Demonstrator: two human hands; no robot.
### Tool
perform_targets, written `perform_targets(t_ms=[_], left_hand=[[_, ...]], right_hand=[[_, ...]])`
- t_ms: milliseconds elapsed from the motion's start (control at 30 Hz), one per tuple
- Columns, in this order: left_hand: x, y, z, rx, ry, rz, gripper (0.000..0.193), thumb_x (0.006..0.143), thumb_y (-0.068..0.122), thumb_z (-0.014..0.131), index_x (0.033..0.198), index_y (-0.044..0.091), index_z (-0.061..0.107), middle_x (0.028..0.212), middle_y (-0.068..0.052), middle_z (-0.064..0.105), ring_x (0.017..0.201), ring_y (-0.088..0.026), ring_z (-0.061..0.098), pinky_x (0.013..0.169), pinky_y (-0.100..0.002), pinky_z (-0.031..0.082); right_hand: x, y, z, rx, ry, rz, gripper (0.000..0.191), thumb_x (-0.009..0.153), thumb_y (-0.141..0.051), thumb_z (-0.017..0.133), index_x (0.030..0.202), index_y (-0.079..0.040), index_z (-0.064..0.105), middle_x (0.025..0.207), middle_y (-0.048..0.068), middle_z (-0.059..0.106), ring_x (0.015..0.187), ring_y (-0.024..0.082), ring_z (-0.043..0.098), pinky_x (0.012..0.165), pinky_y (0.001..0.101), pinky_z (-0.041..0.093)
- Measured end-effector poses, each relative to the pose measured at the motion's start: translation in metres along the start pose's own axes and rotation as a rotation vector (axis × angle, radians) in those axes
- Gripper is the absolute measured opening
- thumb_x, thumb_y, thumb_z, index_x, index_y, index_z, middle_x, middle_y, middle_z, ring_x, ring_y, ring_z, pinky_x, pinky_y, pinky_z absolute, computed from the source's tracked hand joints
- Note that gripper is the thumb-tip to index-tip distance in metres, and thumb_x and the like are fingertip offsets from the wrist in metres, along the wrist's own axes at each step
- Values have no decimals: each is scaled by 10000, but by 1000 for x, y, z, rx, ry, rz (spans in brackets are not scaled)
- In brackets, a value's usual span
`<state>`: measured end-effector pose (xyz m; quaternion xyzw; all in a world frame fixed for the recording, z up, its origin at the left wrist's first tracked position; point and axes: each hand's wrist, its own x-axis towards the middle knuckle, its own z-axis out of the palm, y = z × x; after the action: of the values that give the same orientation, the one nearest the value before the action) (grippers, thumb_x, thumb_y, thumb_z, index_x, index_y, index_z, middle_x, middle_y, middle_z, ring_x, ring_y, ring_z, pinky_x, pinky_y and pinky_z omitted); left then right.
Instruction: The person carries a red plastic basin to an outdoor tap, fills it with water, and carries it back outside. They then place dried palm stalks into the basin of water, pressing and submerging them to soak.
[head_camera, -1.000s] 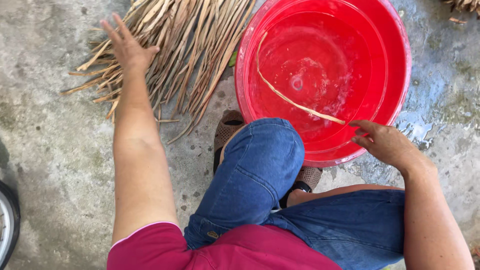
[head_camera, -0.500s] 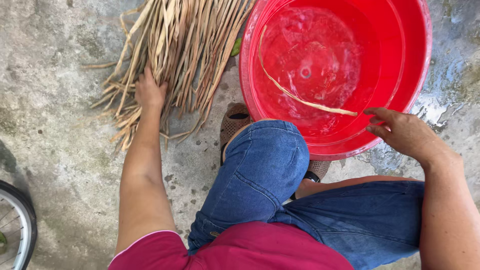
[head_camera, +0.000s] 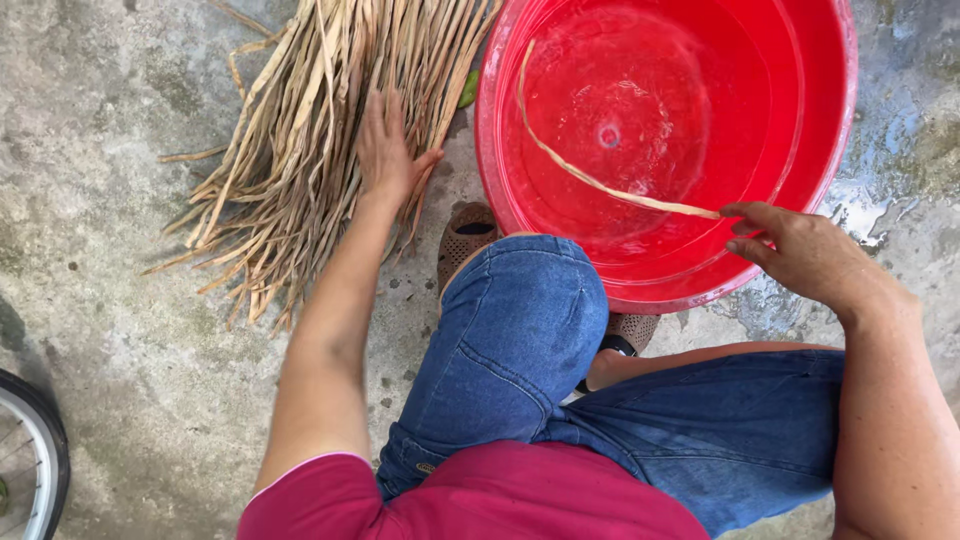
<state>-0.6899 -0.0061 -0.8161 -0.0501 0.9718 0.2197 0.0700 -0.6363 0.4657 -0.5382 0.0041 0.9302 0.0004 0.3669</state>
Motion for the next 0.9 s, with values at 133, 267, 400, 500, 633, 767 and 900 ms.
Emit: perform_targets(t_ms=[133, 267, 400, 500, 633, 767, 900], left_hand=[[15, 29, 4, 90, -147, -237, 1396, 639, 531, 966, 1536, 134, -28, 1679, -270, 125, 1483, -458, 282, 1039, -649, 380], [7, 32, 18, -28, 35, -291, 1211, 749, 272, 908, 1611, 52, 86, 1486, -280, 396, 1300, -464, 475, 1053, -505, 472], [-15, 6, 24, 14, 73, -258, 777, 791, 163, 864, 1398, 45, 393, 1256, -216, 611, 1207, -417, 586, 974, -506, 540], [-43, -17, 14, 20, 52, -300, 617, 775, 172, 860, 1250, 53, 484, 1186, -206, 646, 1125, -419, 613, 909, -541, 530], [-116, -48, -6, 91, -12, -332, 510, 818, 171, 824, 1222, 88, 525, 1234, -190, 630, 1163, -421, 597, 915, -547, 519], [-187, -60, -31, 202, -186, -341, 638, 798, 258, 852, 1312, 81, 519, 1291, -207, 574, 1183, -434, 565, 973, -534, 499], [-192, -48, -31, 170, -29, -260, 928, 700, 428, 902, 1425, 71, 445, 1409, -235, 501, 1209, -439, 507, 970, -561, 425]], right_hand=[[1, 0, 2, 43, 14, -21, 477, 971, -357, 613, 1426, -215, 598, 1072, 136, 779, 1008, 348, 741, 884, 481, 582], [5, 4, 6, 80, 35, -53, 469, 966, -353, 627, 1406, -192, 608, 1090, 156, 765, 1020, 352, 734, 888, 478, 579], [12, 1, 9, 88, 37, -74, 476, 971, -344, 633, 1421, -190, 605, 1097, 173, 765, 1039, 362, 729, 899, 480, 579], [18, -7, 9, 117, 47, -102, 506, 950, -341, 652, 1431, -196, 591, 1116, 173, 752, 1055, 365, 715, 899, 487, 570], [22, -21, 9, 177, 42, -164, 496, 949, -312, 642, 1426, -184, 595, 1114, 171, 758, 1052, 357, 723, 914, 478, 570], [22, -32, 13, 142, 54, -214, 479, 970, -344, 645, 1414, -169, 604, 1145, 184, 742, 1069, 367, 714, 926, 482, 563], [25, -32, 13, 167, 58, -256, 483, 966, -356, 648, 1398, -145, 600, 1157, 175, 739, 1068, 368, 709, 919, 484, 561]])
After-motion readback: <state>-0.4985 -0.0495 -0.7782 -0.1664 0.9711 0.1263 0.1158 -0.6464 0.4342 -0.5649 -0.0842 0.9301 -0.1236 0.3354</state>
